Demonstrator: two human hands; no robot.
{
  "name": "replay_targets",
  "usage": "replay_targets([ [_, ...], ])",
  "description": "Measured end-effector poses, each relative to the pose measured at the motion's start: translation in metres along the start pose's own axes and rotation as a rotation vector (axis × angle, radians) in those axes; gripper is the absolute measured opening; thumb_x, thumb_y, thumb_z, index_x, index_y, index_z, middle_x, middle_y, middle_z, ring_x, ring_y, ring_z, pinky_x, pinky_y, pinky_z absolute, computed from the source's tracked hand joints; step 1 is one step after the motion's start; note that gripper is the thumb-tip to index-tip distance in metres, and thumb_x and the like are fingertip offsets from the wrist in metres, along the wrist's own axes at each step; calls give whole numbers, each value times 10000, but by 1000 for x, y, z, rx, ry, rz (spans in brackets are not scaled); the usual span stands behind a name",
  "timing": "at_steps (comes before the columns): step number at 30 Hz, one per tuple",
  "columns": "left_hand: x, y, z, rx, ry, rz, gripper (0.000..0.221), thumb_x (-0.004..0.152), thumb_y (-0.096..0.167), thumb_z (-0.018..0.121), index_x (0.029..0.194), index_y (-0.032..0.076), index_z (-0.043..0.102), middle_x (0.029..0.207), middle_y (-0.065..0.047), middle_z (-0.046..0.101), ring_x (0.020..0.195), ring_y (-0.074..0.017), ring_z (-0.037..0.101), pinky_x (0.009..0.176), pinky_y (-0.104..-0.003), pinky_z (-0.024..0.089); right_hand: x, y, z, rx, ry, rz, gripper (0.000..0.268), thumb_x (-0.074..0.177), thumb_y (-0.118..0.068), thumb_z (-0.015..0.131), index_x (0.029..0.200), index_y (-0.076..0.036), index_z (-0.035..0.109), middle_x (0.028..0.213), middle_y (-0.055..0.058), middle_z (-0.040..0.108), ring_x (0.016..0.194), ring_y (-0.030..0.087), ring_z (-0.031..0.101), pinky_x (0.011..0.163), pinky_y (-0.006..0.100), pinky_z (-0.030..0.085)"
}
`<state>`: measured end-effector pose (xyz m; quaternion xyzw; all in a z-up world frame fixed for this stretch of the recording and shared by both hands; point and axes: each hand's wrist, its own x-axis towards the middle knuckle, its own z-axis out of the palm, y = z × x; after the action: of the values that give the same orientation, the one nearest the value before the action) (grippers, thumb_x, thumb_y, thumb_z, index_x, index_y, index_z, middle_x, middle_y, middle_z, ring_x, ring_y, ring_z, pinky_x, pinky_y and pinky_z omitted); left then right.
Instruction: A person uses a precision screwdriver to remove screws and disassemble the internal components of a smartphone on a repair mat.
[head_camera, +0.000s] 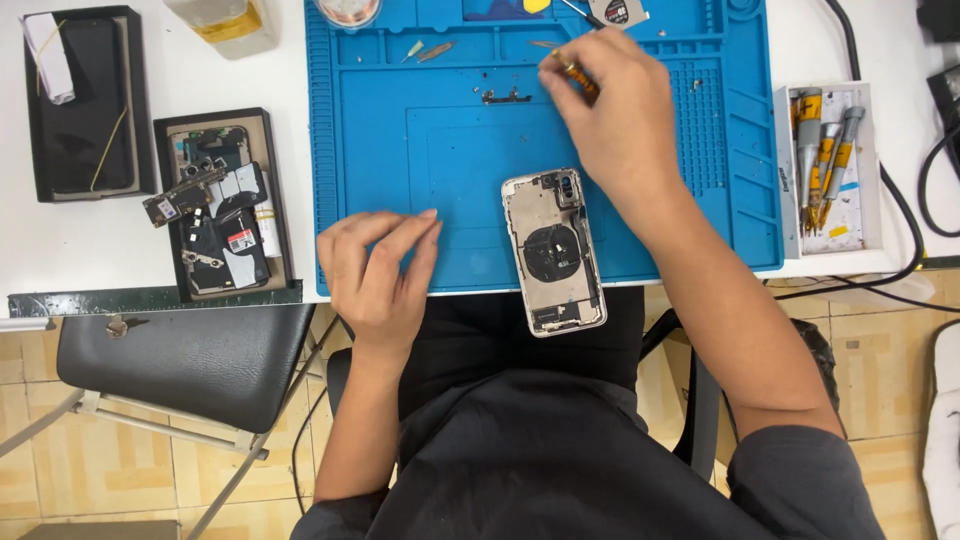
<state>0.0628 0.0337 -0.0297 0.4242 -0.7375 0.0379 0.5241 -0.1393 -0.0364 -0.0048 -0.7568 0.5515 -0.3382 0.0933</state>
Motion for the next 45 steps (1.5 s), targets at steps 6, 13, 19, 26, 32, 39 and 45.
replay_targets([
  [6, -36, 31, -11, -232, -161, -42, 218, 801, 299, 498, 813, 104, 595, 785, -32, 537, 737, -194, 532, 687, -293, 388, -32, -33, -56, -9, 205, -41, 169, 983, -34, 507, 866, 57, 589, 795, 135, 559, 736, 224, 516, 600, 306, 378],
  [13, -49, 70, 20, 24, -309, 142, 215, 785, 252, 705, 970, 287, 602, 1007, 3, 558, 928, -135, 520, 871, -281, 337, -92, -50, -71, 139, -55, 585, 146, 865, -171, 512, 897, -57, 597, 687, 21, 600, 567, 72, 515, 456, 188, 349],
  [19, -40, 68, 22, -12, -164, 165, 94, 739, 96, 689, 800, 148, 640, 819, -14, 625, 825, -163, 595, 812, -270, 382, -122, -51, -69, 247, -115, 683, 139, 807, -150, 528, 912, -88, 593, 673, 5, 614, 582, 59, 569, 429, 182, 350],
  [26, -63, 54, -2, -108, -199, 131, 160, 758, 16, 636, 892, 82, 580, 859, -107, 613, 869, -268, 617, 909, -338, 367, -135, -50, -61, 616, -182, 723, 303, 800, -119, 482, 1098, -71, 457, 673, 45, 605, 384, 89, 457, 394, 185, 360],
  [32, -74, 44, -15, -117, -193, 159, 272, 698, 5, 717, 910, 46, 552, 880, -165, 571, 871, -323, 607, 852, -385, 455, -135, -55, -50, 830, -218, 700, 446, 797, -186, 467, 1205, -64, 334, 789, 77, 629, 424, 107, 508, 384, 175, 373],
  [39, -58, 46, -26, -225, -328, 47, 177, 766, -73, 543, 897, 28, 607, 904, -186, 572, 909, -334, 586, 902, -427, 402, -150, -48, -33, 858, -186, 638, 400, 786, -151, 495, 1171, -79, 414, 787, 62, 608, 480, 105, 550, 411, 185, 423],
  [45, -36, 57, -30, -189, -469, 69, 177, 778, -71, 554, 939, -4, 584, 999, -191, 542, 965, -337, 567, 873, -467, 460, -150, -44, -87, 775, -308, 634, 137, 839, -246, 411, 881, -116, 402, 875, 37, 471, 621, 106, 382, 587, 239, 339],
])
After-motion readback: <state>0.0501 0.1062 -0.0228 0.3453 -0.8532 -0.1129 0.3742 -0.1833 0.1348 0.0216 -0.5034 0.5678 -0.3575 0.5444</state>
